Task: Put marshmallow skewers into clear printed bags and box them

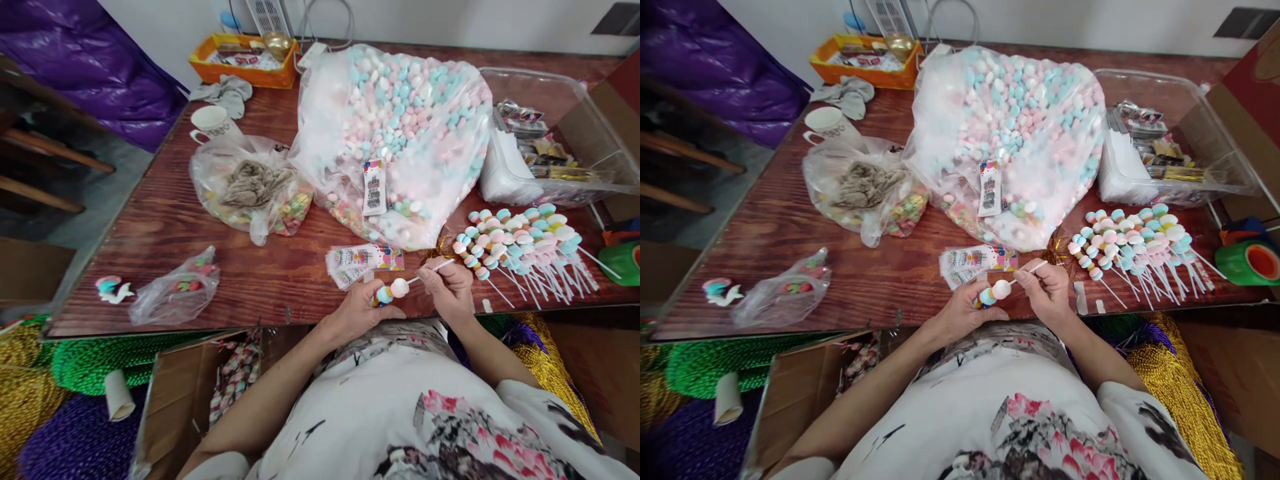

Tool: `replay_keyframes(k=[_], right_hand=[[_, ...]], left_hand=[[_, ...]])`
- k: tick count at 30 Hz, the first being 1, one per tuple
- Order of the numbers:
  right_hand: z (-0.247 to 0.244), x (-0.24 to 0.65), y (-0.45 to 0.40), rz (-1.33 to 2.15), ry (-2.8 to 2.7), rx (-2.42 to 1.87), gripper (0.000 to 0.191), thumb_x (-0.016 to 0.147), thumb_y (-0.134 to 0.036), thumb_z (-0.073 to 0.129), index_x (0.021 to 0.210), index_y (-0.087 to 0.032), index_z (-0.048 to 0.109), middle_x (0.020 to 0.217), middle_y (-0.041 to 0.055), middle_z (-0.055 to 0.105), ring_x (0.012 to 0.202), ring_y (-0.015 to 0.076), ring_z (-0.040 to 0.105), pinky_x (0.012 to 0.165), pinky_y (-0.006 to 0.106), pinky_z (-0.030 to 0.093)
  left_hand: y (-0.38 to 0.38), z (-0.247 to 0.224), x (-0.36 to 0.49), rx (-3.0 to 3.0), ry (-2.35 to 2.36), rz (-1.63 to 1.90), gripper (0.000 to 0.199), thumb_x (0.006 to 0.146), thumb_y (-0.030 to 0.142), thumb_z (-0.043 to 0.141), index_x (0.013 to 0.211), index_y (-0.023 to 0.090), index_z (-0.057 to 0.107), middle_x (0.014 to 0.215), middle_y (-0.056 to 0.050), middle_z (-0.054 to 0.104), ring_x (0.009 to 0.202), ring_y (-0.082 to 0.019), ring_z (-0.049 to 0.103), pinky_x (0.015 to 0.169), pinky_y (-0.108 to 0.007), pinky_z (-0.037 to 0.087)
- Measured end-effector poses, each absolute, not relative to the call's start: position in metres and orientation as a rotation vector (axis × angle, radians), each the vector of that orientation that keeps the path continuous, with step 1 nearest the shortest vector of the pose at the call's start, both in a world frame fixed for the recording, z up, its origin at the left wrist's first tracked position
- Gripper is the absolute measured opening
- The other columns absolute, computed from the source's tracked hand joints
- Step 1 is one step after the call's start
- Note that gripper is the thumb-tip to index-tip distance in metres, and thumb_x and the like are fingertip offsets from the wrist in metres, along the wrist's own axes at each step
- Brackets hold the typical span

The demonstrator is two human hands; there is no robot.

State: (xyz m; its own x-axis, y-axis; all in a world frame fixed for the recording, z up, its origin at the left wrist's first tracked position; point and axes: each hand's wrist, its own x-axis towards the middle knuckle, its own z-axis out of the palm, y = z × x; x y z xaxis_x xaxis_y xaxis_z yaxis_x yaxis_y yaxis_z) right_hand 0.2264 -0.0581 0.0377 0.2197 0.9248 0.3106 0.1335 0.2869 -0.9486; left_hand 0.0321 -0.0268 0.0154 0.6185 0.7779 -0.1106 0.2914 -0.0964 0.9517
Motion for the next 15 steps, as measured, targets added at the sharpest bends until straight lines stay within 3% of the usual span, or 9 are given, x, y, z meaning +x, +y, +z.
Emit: replay_keyframes(k=[3,8,15], right_hand=[[0.036,0.231,-0.059,0.708,-1.249,-1.175,0.016,0.085,-0.025,0.065,0.071,-0.019,0.064,0.056,-0.0052,0.054,0.047,0.0072,0.042,0.048,0.023,0.034],[0.037,0.232,-0.062,0.605,-1.312,-1.211,0.017,0.085,-0.024,0.065,0.069,-0.020,0.062,0.057,-0.0041,0.057,0.051,0.0090,0.046,0.052,0.025,0.037],[0.042,0.220,-0.063,0.616,-1.336,-1.179,0.028,0.085,-0.024,0.065,0.059,-0.019,0.055,0.051,-0.0058,0.048,0.047,0.0069,0.039,0.048,0.024,0.032]], left_hand=[[-0.026,0.015,0.026,1.636,0.899,0.529,0.042,0.072,0.043,0.079,0.103,0.017,0.066,0.089,0.000,0.066,0.082,-0.016,0.058,0.074,-0.027,0.046],[-0.029,0.011,0.022,1.809,1.106,0.511,0.037,0.070,0.045,0.079,0.083,0.015,0.062,0.071,0.003,0.058,0.067,-0.012,0.050,0.062,-0.023,0.039],[-0.035,0.012,0.031,1.990,1.115,0.476,0.033,0.074,0.044,0.076,0.076,0.017,0.057,0.069,0.002,0.058,0.062,-0.013,0.049,0.060,-0.025,0.035]])
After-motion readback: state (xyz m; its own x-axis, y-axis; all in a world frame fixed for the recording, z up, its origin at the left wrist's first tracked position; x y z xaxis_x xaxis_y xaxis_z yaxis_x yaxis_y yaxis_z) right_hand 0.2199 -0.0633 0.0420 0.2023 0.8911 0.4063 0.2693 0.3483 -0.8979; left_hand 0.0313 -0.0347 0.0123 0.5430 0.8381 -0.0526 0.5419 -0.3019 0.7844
